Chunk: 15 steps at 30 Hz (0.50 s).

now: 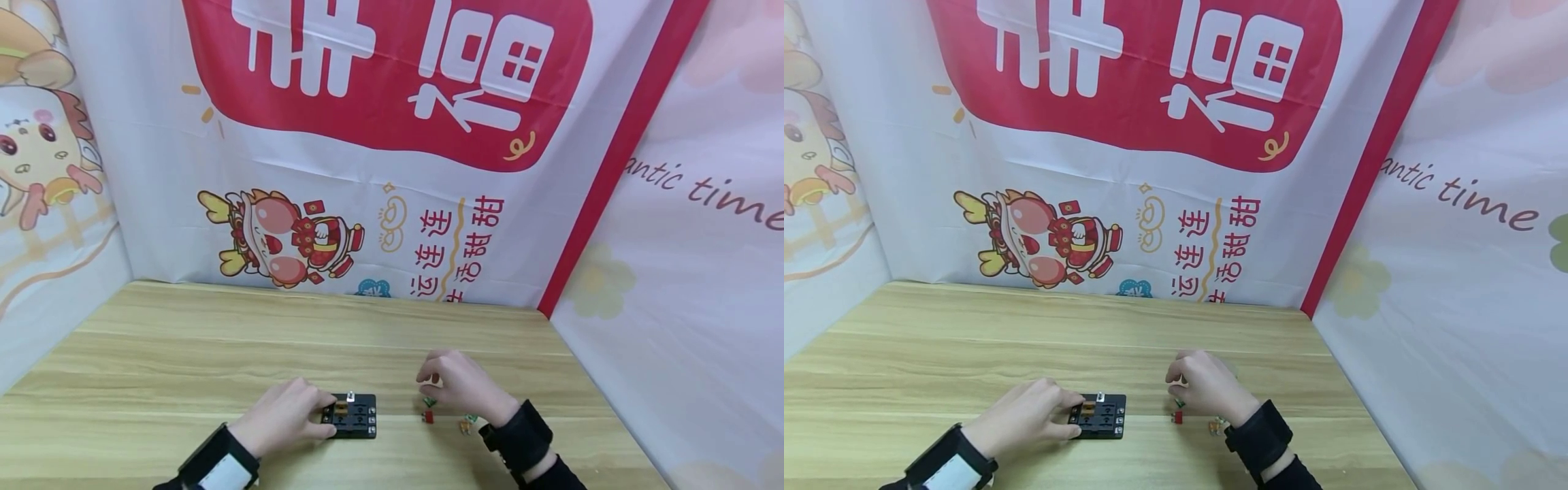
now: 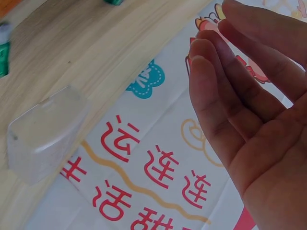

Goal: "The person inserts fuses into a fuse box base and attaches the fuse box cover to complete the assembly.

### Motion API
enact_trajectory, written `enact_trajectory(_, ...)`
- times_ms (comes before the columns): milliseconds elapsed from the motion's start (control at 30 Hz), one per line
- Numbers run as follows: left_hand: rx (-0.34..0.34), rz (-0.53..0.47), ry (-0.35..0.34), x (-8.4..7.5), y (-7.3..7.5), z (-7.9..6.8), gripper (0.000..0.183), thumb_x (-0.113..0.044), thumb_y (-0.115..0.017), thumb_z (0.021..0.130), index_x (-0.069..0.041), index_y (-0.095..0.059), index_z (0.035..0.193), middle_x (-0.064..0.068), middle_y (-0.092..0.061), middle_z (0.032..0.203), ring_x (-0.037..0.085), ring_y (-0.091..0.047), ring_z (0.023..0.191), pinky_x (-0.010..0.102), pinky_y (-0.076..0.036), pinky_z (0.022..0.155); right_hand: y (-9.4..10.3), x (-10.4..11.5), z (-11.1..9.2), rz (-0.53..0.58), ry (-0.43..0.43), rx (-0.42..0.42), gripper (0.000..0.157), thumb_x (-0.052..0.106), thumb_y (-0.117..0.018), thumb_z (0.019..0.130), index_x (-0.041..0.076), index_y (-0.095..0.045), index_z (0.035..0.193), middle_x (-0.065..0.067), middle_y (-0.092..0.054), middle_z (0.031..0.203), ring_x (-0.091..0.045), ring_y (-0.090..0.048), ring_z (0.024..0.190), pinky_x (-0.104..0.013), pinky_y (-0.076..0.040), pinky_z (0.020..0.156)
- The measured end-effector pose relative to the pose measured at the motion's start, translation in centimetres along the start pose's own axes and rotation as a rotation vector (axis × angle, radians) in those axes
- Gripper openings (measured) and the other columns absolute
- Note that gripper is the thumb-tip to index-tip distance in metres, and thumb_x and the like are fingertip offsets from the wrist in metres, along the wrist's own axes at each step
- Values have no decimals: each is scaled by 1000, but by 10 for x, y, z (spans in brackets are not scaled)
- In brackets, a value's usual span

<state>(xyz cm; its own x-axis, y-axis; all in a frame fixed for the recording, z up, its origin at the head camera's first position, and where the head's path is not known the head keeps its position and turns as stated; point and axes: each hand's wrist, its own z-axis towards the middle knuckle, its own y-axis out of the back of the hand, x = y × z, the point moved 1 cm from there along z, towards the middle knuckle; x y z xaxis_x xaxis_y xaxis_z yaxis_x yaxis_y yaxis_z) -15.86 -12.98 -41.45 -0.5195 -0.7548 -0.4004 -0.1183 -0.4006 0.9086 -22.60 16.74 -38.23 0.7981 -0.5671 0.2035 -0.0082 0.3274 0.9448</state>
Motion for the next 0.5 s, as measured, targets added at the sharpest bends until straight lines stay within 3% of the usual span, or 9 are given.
enact_trajectory(233, 6, 2, 16, 1, -1, -1, 34, -42, -71, 79, -19, -72, 102, -13, -53, 73, 3, -36, 52, 23, -26, 47, 1, -7, -4, 33, 20, 34, 10, 9, -75, 77, 12, -72, 86, 7, -62, 84, -8, -59, 76, -17, -43, 66)
enact_trajectory(500, -4, 13, 3, -1, 0, 0, 28, -41, -71, 79, -20, -71, 98, -15, -50, 69, 3, -35, 50, 23, -26, 46, 12, -13, -8, 127, -47, 116, 12, 6, -74, 77, 16, -71, 83, 7, -62, 80, -5, -57, 71, -19, -45, 64)
